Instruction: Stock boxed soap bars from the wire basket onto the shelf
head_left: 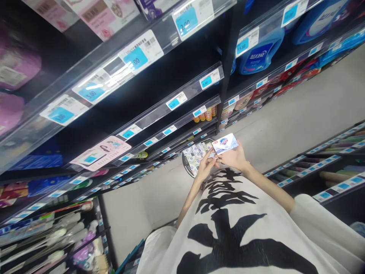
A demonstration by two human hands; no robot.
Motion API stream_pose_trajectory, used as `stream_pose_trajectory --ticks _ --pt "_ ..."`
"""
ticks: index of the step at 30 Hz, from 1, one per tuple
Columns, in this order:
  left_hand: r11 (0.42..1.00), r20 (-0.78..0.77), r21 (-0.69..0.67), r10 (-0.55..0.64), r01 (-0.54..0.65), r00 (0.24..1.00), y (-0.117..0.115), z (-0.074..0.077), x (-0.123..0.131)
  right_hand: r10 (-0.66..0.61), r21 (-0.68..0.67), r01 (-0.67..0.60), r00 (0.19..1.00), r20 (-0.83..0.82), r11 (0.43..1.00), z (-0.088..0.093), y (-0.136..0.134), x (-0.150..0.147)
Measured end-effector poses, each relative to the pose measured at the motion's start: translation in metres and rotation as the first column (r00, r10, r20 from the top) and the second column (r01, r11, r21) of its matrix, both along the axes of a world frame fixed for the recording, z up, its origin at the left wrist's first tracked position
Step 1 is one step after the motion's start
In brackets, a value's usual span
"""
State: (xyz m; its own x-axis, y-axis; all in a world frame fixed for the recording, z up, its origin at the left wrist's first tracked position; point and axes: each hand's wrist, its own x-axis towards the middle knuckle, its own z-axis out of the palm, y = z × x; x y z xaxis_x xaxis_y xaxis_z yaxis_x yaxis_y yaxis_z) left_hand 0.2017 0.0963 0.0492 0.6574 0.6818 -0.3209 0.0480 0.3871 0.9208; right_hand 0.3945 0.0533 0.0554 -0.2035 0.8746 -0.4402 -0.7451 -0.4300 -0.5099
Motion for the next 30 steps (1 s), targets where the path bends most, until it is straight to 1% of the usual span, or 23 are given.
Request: stream_pose_trajectory --ticks 6,11,14,16,17,18,19,21,22,24,26,28,30 --pt "0.999 0.016 0.033 0.0 0.0 1.0 -0.003 -0.006 -0.003 -0.03 -0.025 0.028 0.995 -0.099 0.999 0.0 0.0 -0.001" --pt "0.999 0.004 0.032 -0.007 0.007 1.0 -0.003 -0.005 -0.002 -0.038 -0.024 0.035 0.993 -0.113 0.999 0.003 -0.002 -0.001" --pt "0.999 0.014 0.033 -0.032 0.032 0.999 -0.004 -0.006 -0.001 -0.036 -0.032 0.033 0.992 -0.124 0.999 0.002 -0.003 -0.001" --pt "0.996 0.004 0.08 -0.035 0.035 0.999 -0.006 -0.009 0.001 -0.034 -0.023 0.032 0.991 -0.13 0.999 0.0 -0.004 0.0" --pt "0.99 -0.011 0.141 -0.007 0.008 1.0 -0.006 -0.01 0.002 -0.037 -0.013 0.035 0.989 -0.143 0.999 -0.002 -0.004 0.001" --pt "0.974 -0.029 0.223 0.047 -0.04 0.998 -0.007 -0.011 0.003 -0.04 -0.001 0.04 0.986 -0.164 0.999 -0.003 -0.004 0.001" --pt "0.943 -0.046 0.318 0.121 -0.1 0.992 -0.008 -0.011 0.004 -0.043 0.012 0.046 0.981 -0.19 0.999 -0.005 -0.005 0.001" --pt "0.84 -0.062 0.503 0.27 -0.203 0.961 -0.008 -0.009 0.007 -0.039 0.033 0.048 0.969 -0.242 0.998 -0.009 -0.005 0.001" --pt "0.786 -0.066 0.577 0.315 -0.221 0.947 -0.008 -0.006 0.008 -0.037 0.039 0.048 0.966 -0.257 0.998 -0.011 -0.005 0.0" --pt "0.694 -0.088 0.694 0.344 -0.19 0.935 -0.006 0.002 0.009 -0.042 0.047 0.055 0.967 -0.252 0.997 -0.015 -0.005 -0.002" --pt "0.614 -0.11 0.78 0.329 -0.124 0.938 -0.004 0.011 0.01 -0.032 0.053 0.044 0.977 -0.21 0.998 -0.019 -0.006 -0.004" --pt "0.555 -0.125 0.829 0.31 -0.073 0.942 -0.003 0.017 0.013 0.014 0.06 -0.005 0.988 -0.156 0.998 -0.022 -0.007 -0.007" --pt "0.525 -0.129 0.849 0.312 -0.057 0.941 -0.002 0.019 0.016 0.07 0.077 -0.063 0.992 -0.103 0.995 -0.025 -0.008 -0.012"
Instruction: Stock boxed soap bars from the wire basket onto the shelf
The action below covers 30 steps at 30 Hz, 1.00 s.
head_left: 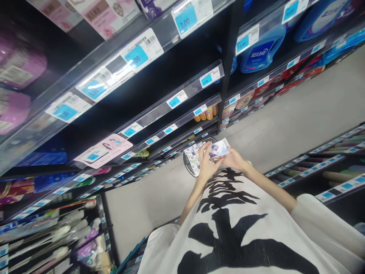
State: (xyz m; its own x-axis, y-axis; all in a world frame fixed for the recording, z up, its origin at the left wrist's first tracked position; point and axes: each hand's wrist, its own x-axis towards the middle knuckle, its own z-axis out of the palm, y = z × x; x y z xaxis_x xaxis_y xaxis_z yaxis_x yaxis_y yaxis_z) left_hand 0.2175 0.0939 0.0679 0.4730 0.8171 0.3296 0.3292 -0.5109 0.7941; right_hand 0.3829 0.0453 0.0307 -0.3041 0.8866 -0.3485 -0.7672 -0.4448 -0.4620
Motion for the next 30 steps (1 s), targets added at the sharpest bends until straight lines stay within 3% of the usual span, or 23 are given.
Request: stream_pose_trajectory --ticks 3,7,11,15,20,25,30 --pt "0.998 -0.007 -0.011 0.067 -0.067 0.998 -0.003 -0.004 0.005 0.018 0.054 -0.023 0.995 0.103 0.998 -0.001 -0.001 -0.007" --pt "0.981 0.035 -0.075 0.184 -0.181 0.982 -0.009 -0.012 0.008 -0.057 0.104 0.035 0.974 0.217 0.994 -0.001 -0.002 -0.012" --pt "0.912 0.156 -0.328 0.307 -0.244 0.939 -0.008 -0.018 0.007 -0.081 0.114 0.063 0.983 0.165 0.991 0.0 -0.001 -0.008" --pt "0.824 0.304 -0.557 0.317 -0.102 0.898 0.001 -0.02 -0.003 -0.128 0.097 0.114 0.98 0.15 0.989 0.004 0.0 -0.001" --pt "0.797 0.423 -0.599 0.232 0.077 0.876 0.008 -0.018 -0.019 -0.186 0.094 0.173 0.97 0.155 0.98 0.013 0.001 0.003" --pt "0.803 0.445 -0.587 0.209 0.108 0.871 0.007 -0.019 -0.023 -0.203 0.078 0.192 0.963 0.179 0.978 0.014 0.003 0.005" --pt "0.773 0.438 -0.625 0.227 0.113 0.87 0.006 -0.018 -0.021 -0.228 0.067 0.219 0.956 0.186 0.973 0.01 0.003 0.004"
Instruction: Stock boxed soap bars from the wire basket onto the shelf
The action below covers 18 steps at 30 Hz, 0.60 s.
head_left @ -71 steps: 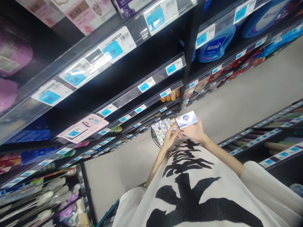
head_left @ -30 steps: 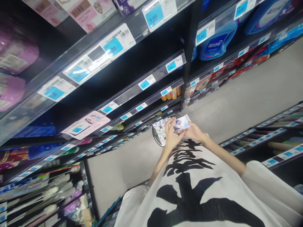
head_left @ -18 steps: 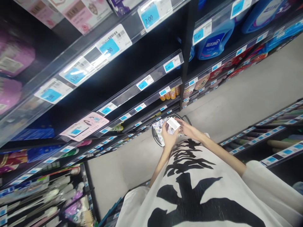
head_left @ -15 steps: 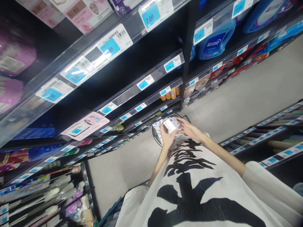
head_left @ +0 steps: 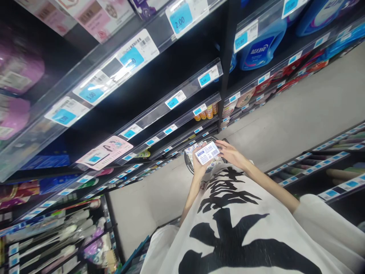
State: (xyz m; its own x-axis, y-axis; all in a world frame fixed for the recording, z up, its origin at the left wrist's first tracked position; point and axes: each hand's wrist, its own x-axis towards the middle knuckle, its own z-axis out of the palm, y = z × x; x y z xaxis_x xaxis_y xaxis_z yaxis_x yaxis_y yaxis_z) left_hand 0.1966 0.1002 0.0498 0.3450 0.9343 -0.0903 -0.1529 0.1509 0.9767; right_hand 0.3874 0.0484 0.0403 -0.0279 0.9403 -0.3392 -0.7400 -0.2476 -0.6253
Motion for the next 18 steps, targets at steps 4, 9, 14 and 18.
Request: stream_pose_trajectory --ticks 4,9,14,18 --pt "1.0 0.003 -0.029 -0.004 0.004 1.0 0.001 -0.004 -0.001 -0.001 0.031 0.0 0.999 0.043 1.0 -0.001 -0.002 -0.001" --pt "0.999 -0.017 -0.053 0.001 -0.002 1.0 0.001 -0.012 -0.003 0.017 0.067 -0.025 0.993 0.117 0.997 0.001 -0.005 0.0" --pt "0.993 -0.019 -0.118 -0.004 0.001 1.0 0.002 -0.004 0.0 0.049 0.094 -0.067 0.982 0.181 0.993 0.005 -0.004 0.0" --pt "0.988 -0.022 -0.152 -0.003 0.0 1.0 0.002 -0.001 -0.001 0.059 0.089 -0.077 0.981 0.187 0.993 0.006 -0.003 0.001"
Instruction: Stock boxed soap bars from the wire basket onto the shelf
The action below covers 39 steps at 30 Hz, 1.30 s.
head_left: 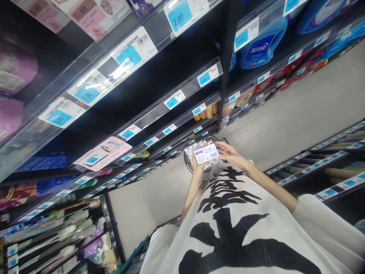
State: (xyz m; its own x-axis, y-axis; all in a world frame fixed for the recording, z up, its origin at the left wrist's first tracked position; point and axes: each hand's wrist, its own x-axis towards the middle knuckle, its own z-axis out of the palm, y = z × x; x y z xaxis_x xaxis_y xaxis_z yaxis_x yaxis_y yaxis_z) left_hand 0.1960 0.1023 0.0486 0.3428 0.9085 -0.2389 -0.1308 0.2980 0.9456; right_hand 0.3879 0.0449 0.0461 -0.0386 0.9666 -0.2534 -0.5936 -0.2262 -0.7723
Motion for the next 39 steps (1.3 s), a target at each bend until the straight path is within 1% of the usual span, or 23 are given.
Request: stream_pose_trajectory --ticks 3,5,8,10,13,16,19,22,25,27,30,33,35,37,39 --pt "0.998 0.037 -0.068 -0.004 0.007 0.999 -0.003 -0.005 -0.002 -0.015 -0.001 0.015 1.0 0.009 1.0 -0.006 0.001 0.0" --pt "0.994 0.042 -0.108 0.01 -0.005 0.999 -0.005 -0.009 -0.003 -0.05 -0.001 0.05 0.998 0.029 0.999 -0.011 0.002 -0.001" --pt "0.993 0.015 -0.115 0.01 -0.009 1.0 -0.007 -0.01 0.0 -0.103 -0.012 0.105 0.99 0.097 0.994 -0.019 0.005 -0.003" --pt "0.995 -0.017 -0.104 -0.009 0.007 1.0 -0.006 -0.008 0.002 -0.114 -0.013 0.117 0.983 0.144 0.993 -0.021 0.007 -0.004" --pt "0.996 -0.045 -0.091 -0.028 0.024 0.999 -0.004 -0.007 0.004 -0.107 -0.009 0.11 0.98 0.168 0.994 -0.02 0.008 -0.004" --pt "0.995 -0.025 -0.093 -0.034 0.031 0.999 -0.003 -0.008 0.005 -0.097 -0.021 0.102 0.982 0.159 0.995 -0.019 0.009 -0.005" --pt "0.995 -0.036 -0.1 -0.033 0.029 0.999 -0.003 -0.009 0.005 -0.094 -0.024 0.098 0.985 0.143 0.995 -0.018 0.008 -0.006" --pt "0.994 -0.042 -0.108 -0.019 0.014 0.999 -0.002 -0.005 0.005 -0.093 0.008 0.093 0.985 0.145 0.996 -0.017 0.006 -0.005" --pt "0.995 -0.002 -0.095 -0.01 0.01 1.0 -0.001 0.002 0.003 -0.061 0.057 0.052 0.984 0.164 0.997 -0.015 0.004 -0.004" --pt "0.997 0.029 -0.07 -0.031 0.033 0.999 0.001 0.003 -0.001 -0.05 0.11 0.03 0.983 0.179 0.993 -0.014 0.004 -0.004" --pt "0.997 0.028 -0.02 -0.08 0.081 0.996 0.002 -0.004 -0.01 -0.098 0.171 0.059 0.969 0.227 0.983 -0.015 0.006 -0.006" --pt "0.991 -0.006 0.037 -0.125 0.125 0.992 0.005 -0.017 -0.016 -0.153 0.174 0.107 0.947 0.282 0.979 -0.018 0.007 -0.009" --pt "0.991 -0.003 0.043 -0.127 0.127 0.992 0.006 -0.022 -0.018 -0.166 0.166 0.121 0.94 0.297 0.979 -0.019 0.007 -0.01" --pt "0.994 0.023 0.02 -0.109 0.109 0.994 0.006 -0.023 -0.016 -0.177 0.15 0.138 0.94 0.292 0.979 -0.021 0.007 -0.011" --pt "0.996 0.047 0.002 -0.094 0.094 0.994 0.006 -0.02 -0.013 -0.195 0.119 0.167 0.938 0.286 0.979 -0.021 0.007 -0.012"
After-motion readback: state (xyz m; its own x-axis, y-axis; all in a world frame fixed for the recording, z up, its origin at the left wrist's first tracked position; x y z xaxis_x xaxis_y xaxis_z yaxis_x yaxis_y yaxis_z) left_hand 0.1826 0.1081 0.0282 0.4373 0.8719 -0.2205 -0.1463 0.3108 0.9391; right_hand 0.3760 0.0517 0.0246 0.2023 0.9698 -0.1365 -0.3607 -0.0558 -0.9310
